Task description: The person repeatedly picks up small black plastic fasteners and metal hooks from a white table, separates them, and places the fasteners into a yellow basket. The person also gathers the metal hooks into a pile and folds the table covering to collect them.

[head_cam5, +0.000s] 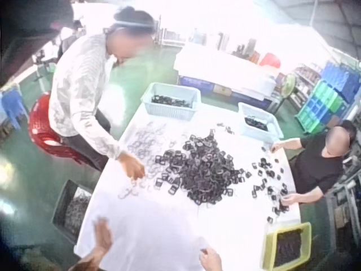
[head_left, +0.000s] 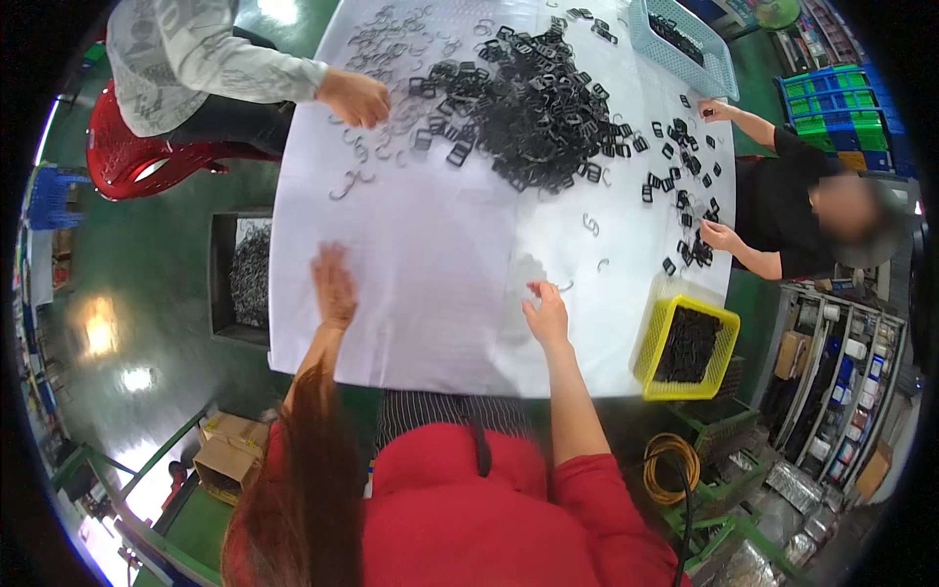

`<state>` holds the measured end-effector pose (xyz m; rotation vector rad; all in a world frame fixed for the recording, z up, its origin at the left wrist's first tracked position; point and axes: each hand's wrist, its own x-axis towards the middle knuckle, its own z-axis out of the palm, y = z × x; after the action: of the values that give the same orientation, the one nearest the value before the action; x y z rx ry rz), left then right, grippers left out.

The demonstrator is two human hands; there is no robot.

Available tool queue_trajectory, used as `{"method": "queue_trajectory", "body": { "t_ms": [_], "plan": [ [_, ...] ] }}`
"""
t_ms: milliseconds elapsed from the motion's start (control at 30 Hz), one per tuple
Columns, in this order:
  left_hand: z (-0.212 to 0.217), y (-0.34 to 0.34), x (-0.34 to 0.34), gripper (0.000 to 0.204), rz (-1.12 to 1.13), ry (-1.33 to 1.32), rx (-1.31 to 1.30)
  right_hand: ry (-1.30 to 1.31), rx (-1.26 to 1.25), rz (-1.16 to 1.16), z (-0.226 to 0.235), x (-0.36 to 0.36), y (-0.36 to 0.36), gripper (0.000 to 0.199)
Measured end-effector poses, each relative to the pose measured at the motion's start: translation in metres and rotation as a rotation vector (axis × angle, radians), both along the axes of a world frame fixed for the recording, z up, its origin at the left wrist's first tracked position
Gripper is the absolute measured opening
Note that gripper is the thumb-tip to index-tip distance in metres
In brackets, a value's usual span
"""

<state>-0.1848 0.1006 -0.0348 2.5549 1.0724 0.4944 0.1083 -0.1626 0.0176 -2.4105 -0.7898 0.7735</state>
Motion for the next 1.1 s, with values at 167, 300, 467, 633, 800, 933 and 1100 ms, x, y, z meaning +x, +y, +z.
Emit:
{"method": "queue_trajectory", "body": {
  "t_ms": [167, 300, 467, 633, 800, 933, 1100],
  "plan": [
    [-0.013, 0.031, 0.192, 0.045, -0.135, -0.129, 0.049, -0.265, 0.146, 0.135, -0.008, 0.089, 0.062, 0.081],
    [-0.021, 0.075, 0.310, 0.047, 0.129, -0.147, 0.076, -0.290, 0.197, 0.144, -0.028, 0.152, 0.096, 0.106],
    [-0.015, 0.028, 0.389, 0.045, -0.055, -0.369, -0.205, -0.278, 0.175, 0.097, -0.053, 0.167, 0.132, 0.125],
    [0.007, -0.024, 0.392, 0.032, -0.148, -0.545, -0.683, 0.184, 0.607, 0.034, -0.057, 0.173, 0.117, 0.119],
    [0.012, -0.054, 0.369, 0.033, -0.038, -0.522, -1.217, 0.794, 0.855, -0.315, -0.045, 0.139, 0.106, 0.105],
    [0.015, -0.063, 0.336, 0.030, 0.027, -0.500, -1.238, 0.888, 0.751, -0.476, -0.038, 0.128, 0.078, 0.070],
    [0.015, -0.033, 0.273, 0.031, 0.142, -0.272, -0.740, 0.852, 0.601, -0.554, -0.017, 0.138, 0.033, 0.034]
  ]
}}
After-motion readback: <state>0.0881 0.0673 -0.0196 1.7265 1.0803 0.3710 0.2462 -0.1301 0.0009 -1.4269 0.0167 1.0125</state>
